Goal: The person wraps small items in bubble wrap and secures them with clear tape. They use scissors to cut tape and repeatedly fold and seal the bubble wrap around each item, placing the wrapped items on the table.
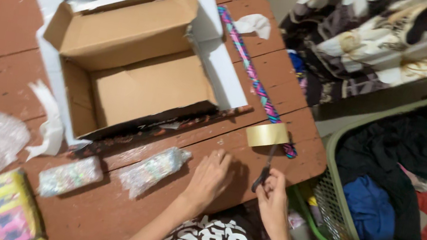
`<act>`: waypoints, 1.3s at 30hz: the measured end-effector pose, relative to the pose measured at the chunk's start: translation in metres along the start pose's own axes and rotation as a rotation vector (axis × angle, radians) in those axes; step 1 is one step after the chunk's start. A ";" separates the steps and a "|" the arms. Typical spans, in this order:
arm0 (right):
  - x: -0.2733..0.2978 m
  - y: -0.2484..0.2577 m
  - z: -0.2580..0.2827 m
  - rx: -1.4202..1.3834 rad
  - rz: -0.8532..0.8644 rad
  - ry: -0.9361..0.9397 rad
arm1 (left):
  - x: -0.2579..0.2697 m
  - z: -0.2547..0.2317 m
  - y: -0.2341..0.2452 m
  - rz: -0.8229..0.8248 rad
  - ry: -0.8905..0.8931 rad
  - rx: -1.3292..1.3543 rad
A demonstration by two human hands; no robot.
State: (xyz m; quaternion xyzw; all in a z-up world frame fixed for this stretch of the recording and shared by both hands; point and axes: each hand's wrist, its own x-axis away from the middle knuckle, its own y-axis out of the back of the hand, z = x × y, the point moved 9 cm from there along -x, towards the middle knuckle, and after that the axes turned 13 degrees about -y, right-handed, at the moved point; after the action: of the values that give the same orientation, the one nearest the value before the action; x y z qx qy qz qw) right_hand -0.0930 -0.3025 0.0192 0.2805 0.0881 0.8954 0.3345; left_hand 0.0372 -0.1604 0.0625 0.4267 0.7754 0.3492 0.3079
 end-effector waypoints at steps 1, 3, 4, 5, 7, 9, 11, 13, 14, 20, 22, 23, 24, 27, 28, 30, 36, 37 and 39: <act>-0.001 0.005 0.000 -0.074 -0.016 0.034 | -0.012 -0.003 -0.002 0.001 -0.029 -0.030; -0.011 0.015 0.007 -0.206 -0.058 0.126 | -0.046 -0.010 -0.009 -0.020 -0.098 -0.084; -0.016 0.022 0.007 -0.179 -0.100 0.131 | -0.059 -0.015 -0.010 -0.067 -0.144 -0.111; -0.024 0.027 0.008 -0.152 -0.143 0.137 | -0.071 -0.020 -0.011 -0.114 -0.190 -0.138; -0.030 0.037 -0.002 -0.123 -0.214 0.087 | -0.079 -0.025 -0.017 -0.156 -0.236 -0.161; -0.041 0.049 -0.015 -0.116 -0.274 0.001 | -0.087 -0.020 -0.022 -0.168 -0.244 -0.160; -0.055 0.054 -0.017 -0.256 -0.262 0.080 | -0.088 -0.014 -0.031 -0.113 -0.242 -0.164; -0.067 0.058 -0.019 -0.328 -0.261 0.151 | -0.084 -0.007 -0.036 -0.094 -0.243 -0.158; -0.074 0.060 -0.018 -0.331 -0.272 0.187 | -0.084 -0.005 -0.037 -0.104 -0.251 -0.149; -0.096 0.051 0.000 -0.281 -0.098 0.249 | -0.066 0.030 -0.027 -0.060 -0.043 0.008; -0.098 0.042 0.009 -0.262 -0.026 0.225 | -0.060 0.034 -0.015 -0.105 0.008 0.086; -0.101 0.036 0.013 -0.279 0.007 0.188 | -0.057 0.033 -0.007 -0.161 0.019 0.145; -0.102 0.029 0.014 -0.293 0.044 0.147 | -0.052 0.032 0.000 -0.216 0.036 0.206; -0.107 0.011 0.030 -0.492 0.152 0.172 | -0.052 0.022 0.015 -0.336 0.019 0.285; -0.108 0.007 0.035 -0.479 0.180 0.196 | -0.054 0.022 0.016 -0.339 0.044 0.275; -0.109 -0.003 0.043 -0.452 0.237 0.244 | -0.056 0.023 0.020 -0.347 0.094 0.256; -0.098 -0.017 0.048 -0.324 0.150 0.278 | -0.035 0.047 0.019 -0.367 0.375 0.451; -0.095 -0.021 0.050 -0.377 0.180 0.269 | -0.034 0.046 0.025 -0.418 0.334 0.430; -0.083 -0.027 0.051 -0.483 0.238 0.244 | -0.030 0.045 0.035 -0.513 0.254 0.384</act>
State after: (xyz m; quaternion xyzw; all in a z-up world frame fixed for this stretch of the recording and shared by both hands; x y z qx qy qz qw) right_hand 0.0019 -0.3375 0.0152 0.0916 -0.1216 0.9504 0.2713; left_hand 0.1006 -0.1602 0.0706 0.2211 0.9411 0.1584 0.2008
